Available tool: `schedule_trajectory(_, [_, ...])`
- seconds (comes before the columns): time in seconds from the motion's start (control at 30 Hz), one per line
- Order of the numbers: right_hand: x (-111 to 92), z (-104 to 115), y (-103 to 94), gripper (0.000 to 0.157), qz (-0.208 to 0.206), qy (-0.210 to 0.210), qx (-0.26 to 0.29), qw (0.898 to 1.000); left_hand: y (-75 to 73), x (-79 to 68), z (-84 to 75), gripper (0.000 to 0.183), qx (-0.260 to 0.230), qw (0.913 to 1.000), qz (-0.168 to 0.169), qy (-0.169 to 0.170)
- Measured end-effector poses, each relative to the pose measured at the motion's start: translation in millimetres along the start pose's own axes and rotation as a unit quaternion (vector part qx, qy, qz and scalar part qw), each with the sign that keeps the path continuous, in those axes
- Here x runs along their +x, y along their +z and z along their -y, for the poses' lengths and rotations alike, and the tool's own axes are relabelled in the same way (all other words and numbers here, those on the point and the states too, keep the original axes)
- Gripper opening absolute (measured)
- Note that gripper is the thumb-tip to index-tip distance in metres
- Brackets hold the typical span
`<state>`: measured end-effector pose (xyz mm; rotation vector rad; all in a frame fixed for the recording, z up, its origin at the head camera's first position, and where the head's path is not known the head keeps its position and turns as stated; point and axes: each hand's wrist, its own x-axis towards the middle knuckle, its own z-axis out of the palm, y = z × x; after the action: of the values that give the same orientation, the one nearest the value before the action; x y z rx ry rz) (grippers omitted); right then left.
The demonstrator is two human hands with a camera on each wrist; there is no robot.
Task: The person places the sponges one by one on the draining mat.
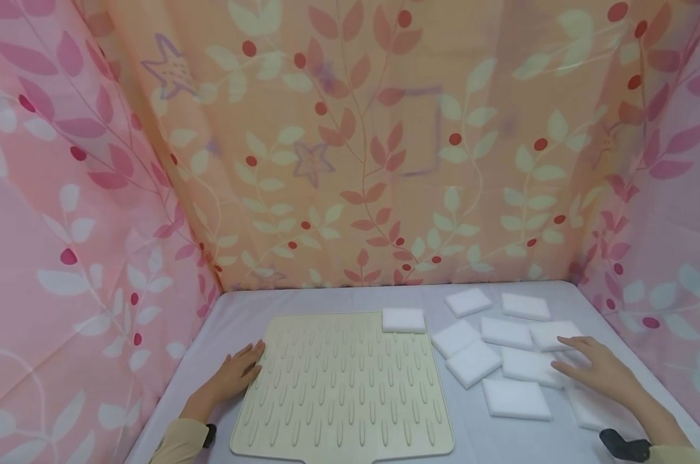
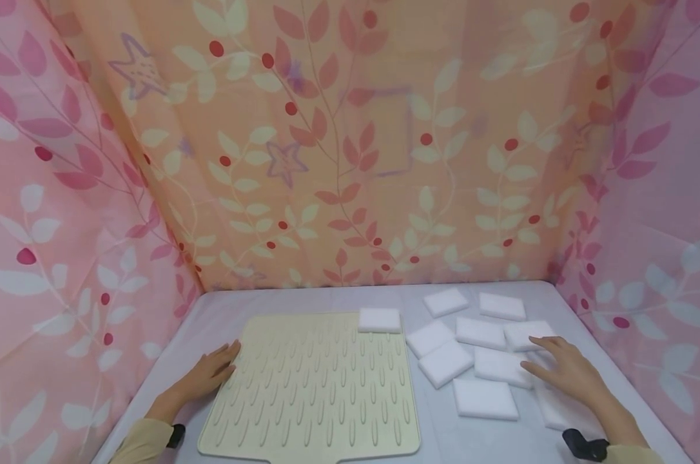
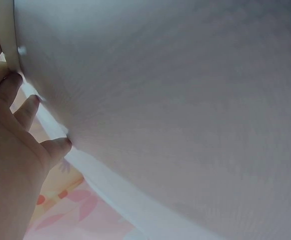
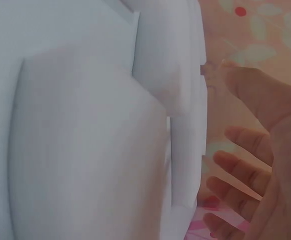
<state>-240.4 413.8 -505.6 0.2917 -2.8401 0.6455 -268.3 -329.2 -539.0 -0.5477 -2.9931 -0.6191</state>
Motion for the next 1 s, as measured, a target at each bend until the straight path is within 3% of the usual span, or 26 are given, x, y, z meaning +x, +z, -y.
schedule_trajectory(0.4, [-25.2,-9.9,-10.3,0.061,0.03,0.034,0.007,0.999,-0.5,0.2,-0.9,0.056,-0.004,1.0,0.002,-0.008])
schedule_trajectory(1.0, [-60.9,-42.6,-10.7,0.057,0.029,0.041,-0.01,0.999,-1.8,0.2,-1.2,0.056,-0.006,1.0,-0.003,0.005])
